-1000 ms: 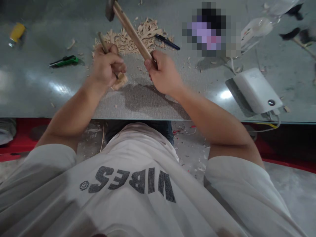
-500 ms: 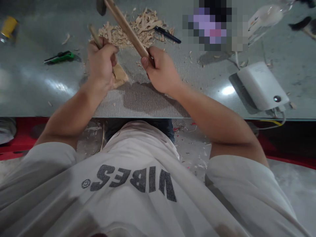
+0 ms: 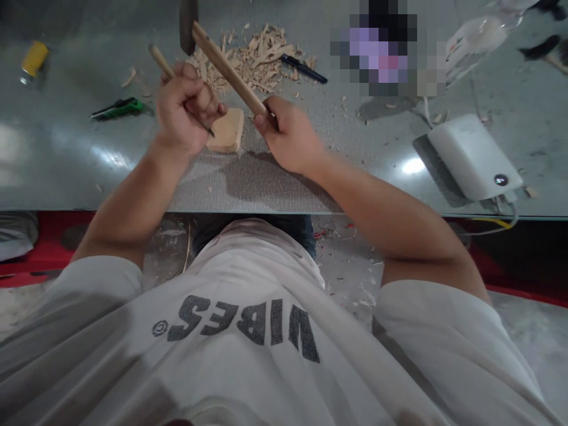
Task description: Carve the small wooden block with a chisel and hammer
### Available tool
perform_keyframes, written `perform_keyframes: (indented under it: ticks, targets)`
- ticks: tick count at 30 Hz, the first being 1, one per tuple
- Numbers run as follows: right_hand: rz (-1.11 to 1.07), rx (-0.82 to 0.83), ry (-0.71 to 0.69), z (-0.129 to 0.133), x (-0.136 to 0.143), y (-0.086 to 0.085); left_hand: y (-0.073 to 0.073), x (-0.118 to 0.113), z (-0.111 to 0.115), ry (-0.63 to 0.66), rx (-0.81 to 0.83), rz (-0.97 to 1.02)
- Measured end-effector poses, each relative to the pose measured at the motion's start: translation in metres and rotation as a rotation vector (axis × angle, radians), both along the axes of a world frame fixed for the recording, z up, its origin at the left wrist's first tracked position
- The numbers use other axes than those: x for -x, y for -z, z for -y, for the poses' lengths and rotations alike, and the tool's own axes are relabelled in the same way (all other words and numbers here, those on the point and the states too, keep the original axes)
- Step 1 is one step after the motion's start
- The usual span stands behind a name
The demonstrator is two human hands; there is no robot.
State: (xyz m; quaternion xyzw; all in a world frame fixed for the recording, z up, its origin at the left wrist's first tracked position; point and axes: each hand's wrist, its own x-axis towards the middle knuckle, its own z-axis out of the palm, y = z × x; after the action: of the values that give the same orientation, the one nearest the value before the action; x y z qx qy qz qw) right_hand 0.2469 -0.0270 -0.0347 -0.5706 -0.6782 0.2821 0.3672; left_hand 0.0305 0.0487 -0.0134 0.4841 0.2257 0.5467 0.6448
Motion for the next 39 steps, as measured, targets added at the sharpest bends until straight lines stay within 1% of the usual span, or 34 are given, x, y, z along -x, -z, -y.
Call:
perform_keyframes:
  ticks: [1, 3, 5, 8, 10, 12, 15, 19, 21, 25, 29, 36, 39]
  targets:
    - [-0.006, -0.001, 0.001, 0.0, 0.0, -0.001, 0.0, 0.003, 0.002, 0.047, -0.013, -0.031]
    - [-0.014, 0.011, 0.003, 0.002, -0.001, -0.003, 0.005, 0.005, 0.004, 0.119, -0.05, -0.097]
    - [-0.021, 0.027, 0.0, 0.003, -0.001, -0.007, 0.014, 0.003, 0.003, 0.144, -0.086, -0.111]
    - [-0.027, 0.026, 0.0, 0.004, -0.001, -0.01, 0.024, 0.001, 0.001, 0.16, -0.088, -0.125]
    - [-0.017, 0.026, -0.002, 0.004, -0.001, -0.01, 0.026, 0.002, 0.001, 0.214, -0.099, -0.181]
    - [-0.008, 0.029, -0.007, 0.004, -0.001, -0.01, 0.027, 0.005, -0.001, 0.258, -0.152, -0.199]
    - [0.0, 0.02, -0.024, 0.004, -0.002, -0.01, 0.031, 0.006, -0.008, 0.325, -0.265, -0.146]
    - [0.0, 0.009, -0.058, 0.003, -0.004, -0.012, 0.043, 0.001, -0.021, 0.431, -0.459, -0.022]
    - [-0.017, 0.002, -0.07, 0.004, -0.005, -0.012, 0.046, -0.002, -0.024, 0.455, -0.503, 0.018]
    - [-0.066, -0.003, -0.102, 0.005, -0.004, -0.013, 0.046, -0.003, -0.023, 0.517, -0.54, 0.011]
    - [-0.086, -0.007, -0.116, 0.004, -0.004, -0.013, 0.042, -0.002, -0.023, 0.483, -0.513, -0.054]
    - [-0.128, -0.01, -0.135, 0.006, -0.003, -0.016, 0.029, 0.001, -0.017, 0.548, -0.572, -0.038]
    - [-0.128, -0.001, -0.139, 0.009, -0.003, -0.019, 0.026, 0.002, -0.015, 0.559, -0.55, -0.026]
